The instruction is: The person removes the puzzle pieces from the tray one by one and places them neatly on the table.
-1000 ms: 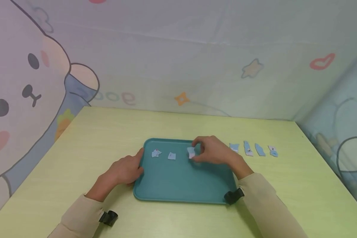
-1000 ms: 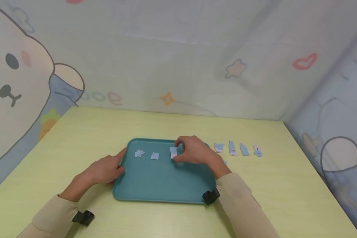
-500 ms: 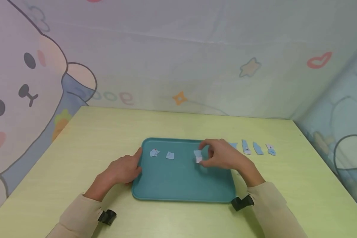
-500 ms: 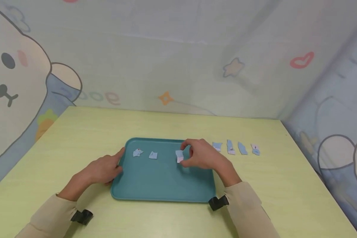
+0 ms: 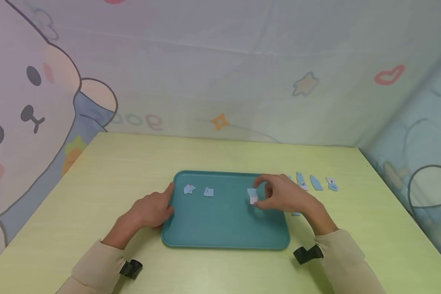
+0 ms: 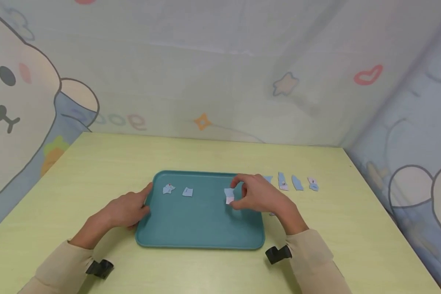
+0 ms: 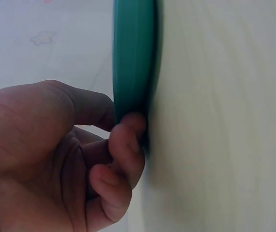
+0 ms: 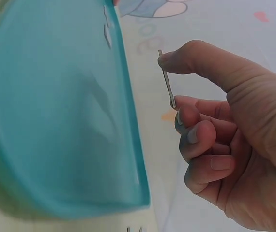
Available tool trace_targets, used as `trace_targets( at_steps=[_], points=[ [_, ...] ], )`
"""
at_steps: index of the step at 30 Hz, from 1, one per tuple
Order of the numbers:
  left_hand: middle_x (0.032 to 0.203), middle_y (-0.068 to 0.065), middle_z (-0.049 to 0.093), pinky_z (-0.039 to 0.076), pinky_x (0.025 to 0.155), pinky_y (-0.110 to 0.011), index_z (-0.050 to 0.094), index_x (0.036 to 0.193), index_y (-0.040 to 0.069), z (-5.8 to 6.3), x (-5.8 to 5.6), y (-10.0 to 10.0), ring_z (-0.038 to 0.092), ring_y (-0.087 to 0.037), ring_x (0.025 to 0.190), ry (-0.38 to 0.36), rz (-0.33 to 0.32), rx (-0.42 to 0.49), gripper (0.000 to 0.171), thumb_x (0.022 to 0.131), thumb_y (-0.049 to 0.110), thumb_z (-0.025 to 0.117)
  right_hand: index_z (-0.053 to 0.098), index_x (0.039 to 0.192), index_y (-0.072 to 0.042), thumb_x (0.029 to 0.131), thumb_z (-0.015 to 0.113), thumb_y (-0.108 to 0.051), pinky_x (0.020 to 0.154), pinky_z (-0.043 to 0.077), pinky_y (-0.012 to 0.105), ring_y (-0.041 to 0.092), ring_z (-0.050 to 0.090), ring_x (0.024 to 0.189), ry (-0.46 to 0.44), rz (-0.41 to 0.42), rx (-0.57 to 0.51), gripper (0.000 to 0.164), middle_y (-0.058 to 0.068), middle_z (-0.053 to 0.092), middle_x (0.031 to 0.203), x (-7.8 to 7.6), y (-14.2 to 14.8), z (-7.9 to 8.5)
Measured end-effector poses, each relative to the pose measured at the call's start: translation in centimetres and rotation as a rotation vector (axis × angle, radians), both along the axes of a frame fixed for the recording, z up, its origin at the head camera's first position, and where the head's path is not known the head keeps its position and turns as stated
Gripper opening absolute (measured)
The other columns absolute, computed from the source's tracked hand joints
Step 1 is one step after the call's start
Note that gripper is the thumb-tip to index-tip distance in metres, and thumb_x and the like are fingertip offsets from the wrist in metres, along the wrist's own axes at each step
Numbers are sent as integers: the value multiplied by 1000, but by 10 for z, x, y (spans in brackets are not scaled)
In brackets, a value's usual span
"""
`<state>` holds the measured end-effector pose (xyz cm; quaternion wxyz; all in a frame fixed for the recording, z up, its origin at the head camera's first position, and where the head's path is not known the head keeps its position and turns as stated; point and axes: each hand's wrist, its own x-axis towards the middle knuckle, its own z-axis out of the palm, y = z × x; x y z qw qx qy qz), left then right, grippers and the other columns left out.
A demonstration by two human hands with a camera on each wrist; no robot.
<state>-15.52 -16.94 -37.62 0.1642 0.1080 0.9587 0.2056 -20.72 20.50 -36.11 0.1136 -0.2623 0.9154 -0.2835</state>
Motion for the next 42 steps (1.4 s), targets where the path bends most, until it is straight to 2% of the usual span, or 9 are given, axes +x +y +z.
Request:
trace_targets(
  at_steps=[15,25,36,42],
  points=[
    [58,-2,55,35,50,-29,17,164,-12,0,0,0,53,-15,49,6,-1,-7,75,100,11,49,65,117,-9,87,84,-28,58,44,29,12,49,58,-48,-30,-33,40,-2,54,69,7,30,-2],
    [59,-2,55,35,50,-29,17,164,-12,0,0,0,52,-15,49,18,-1,-8,75,100,12,49,62,118,-9,88,83,-27,54,50,31,12,53,51,-93,-63,-22,41,-1,57,69,9,48,-4],
    [56,-2,54,34,50,-29,18,164,-11,-1,0,0,52,-15,48,18,0,-7,75,100,12,49,59,124,-5,88,82,-23,52,53,38,17,51,49,-182,-86,-49,46,2,55,69,8,64,-2],
    [56,-2,54,34,50,-29,18,164,-11,-1,0,0,52,-14,48,18,-2,-8,75,100,11,49,58,122,-5,89,81,-23,54,53,37,16,50,48,-210,-88,-47,44,2,56,70,7,72,-1]
  ],
)
